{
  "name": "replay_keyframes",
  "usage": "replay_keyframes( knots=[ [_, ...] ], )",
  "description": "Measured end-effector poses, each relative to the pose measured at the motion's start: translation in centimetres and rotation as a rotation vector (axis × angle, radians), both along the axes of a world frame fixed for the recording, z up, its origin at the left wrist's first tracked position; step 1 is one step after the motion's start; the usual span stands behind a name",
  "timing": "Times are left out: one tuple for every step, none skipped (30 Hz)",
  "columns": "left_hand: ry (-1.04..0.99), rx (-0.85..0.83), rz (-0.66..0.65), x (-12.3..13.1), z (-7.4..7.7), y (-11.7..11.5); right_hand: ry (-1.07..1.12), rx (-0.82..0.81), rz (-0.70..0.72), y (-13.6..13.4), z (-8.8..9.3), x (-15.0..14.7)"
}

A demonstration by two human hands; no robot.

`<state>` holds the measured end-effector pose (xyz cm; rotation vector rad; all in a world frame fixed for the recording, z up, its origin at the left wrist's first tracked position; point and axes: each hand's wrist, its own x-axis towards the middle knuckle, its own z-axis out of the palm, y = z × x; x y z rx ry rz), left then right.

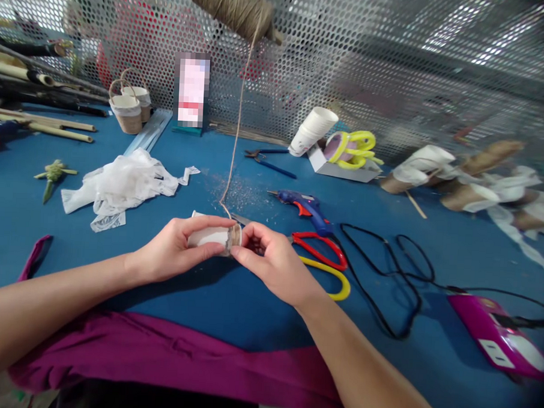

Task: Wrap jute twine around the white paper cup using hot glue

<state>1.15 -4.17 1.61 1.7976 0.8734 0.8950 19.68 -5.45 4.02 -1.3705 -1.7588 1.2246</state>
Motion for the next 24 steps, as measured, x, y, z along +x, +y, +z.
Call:
replay_keyframes(
  knots=[
    [0.013,-0.002,0.004,0.01,0.03,0.0,-0.003,0.01,0.002,0.01,-0.01,0.0],
    [0.027,-0.004,0.008,0.01,0.07,0.0,-0.007,0.019,0.003,0.01,-0.01,-0.01],
    [0.039,-0.004,0.013,0.02,0.1,0.01,-0.012,0.026,0.003,0.0,-0.01,-0.03],
    [0.049,-0.001,0.02,0.04,0.13,0.01,-0.018,0.031,0.002,-0.02,-0.01,-0.06],
    [0.058,0.004,0.028,0.05,0.15,0.01,-0.023,0.037,0.0,-0.04,0.0,-0.1],
    [0.066,0.009,0.036,0.07,0.16,0.01,-0.027,0.04,-0.002,-0.06,0.0,-0.14],
    [0.074,0.013,0.043,0.09,0.17,0.01,-0.03,0.042,-0.004,-0.08,-0.01,-0.19],
    [0.084,0.016,0.052,0.11,0.18,0.0,-0.031,0.041,-0.004,-0.1,-0.03,-0.24],
    [0.095,0.019,0.06,0.13,0.2,-0.01,-0.029,0.039,-0.003,-0.11,-0.06,-0.29],
    [0.106,0.023,0.067,0.14,0.22,-0.03,-0.026,0.034,-0.002,-0.12,-0.1,-0.33],
    [0.117,0.028,0.072,0.15,0.25,-0.06,-0.023,0.027,-0.002,-0.12,-0.14,-0.35],
    [0.128,0.032,0.076,0.14,0.28,-0.08,-0.02,0.021,-0.001,-0.13,-0.17,-0.37],
    [0.14,0.034,0.077,0.13,0.31,-0.1,-0.018,0.015,-0.001,-0.14,-0.2,-0.37],
    [0.146,0.037,0.081,0.11,0.33,-0.12,-0.018,0.012,-0.002,-0.15,-0.21,-0.36],
    [0.148,0.04,0.085,0.08,0.33,-0.13,-0.019,0.011,-0.003,-0.17,-0.21,-0.34],
    [0.146,0.042,0.087,0.05,0.32,-0.12,-0.02,0.011,-0.006,-0.19,-0.19,-0.32],
    [0.143,0.042,0.085,0.02,0.3,-0.09,-0.021,0.013,-0.009,-0.2,-0.16,-0.29],
    [0.142,0.042,0.079,-0.01,0.27,-0.05,-0.025,0.016,-0.011,-0.22,-0.12,-0.28],
    [0.142,0.04,0.067,-0.03,0.24,0.01,-0.031,0.02,-0.012,-0.23,-0.07,-0.27],
    [0.147,0.037,0.054,-0.05,0.22,0.07,-0.038,0.026,-0.012,-0.24,-0.03,-0.26],
    [0.153,0.033,0.042,-0.05,0.22,0.13,-0.045,0.034,-0.013,-0.25,0.01,-0.27],
    [0.157,0.029,0.035,-0.05,0.23,0.17,-0.051,0.043,-0.014,-0.27,0.03,-0.28],
    [0.157,0.027,0.032,-0.04,0.25,0.2,-0.056,0.051,-0.015,-0.28,0.04,-0.29],
    [0.156,0.026,0.031,-0.02,0.28,0.21,-0.057,0.058,-0.016,-0.3,0.04,-0.3]
  ],
)
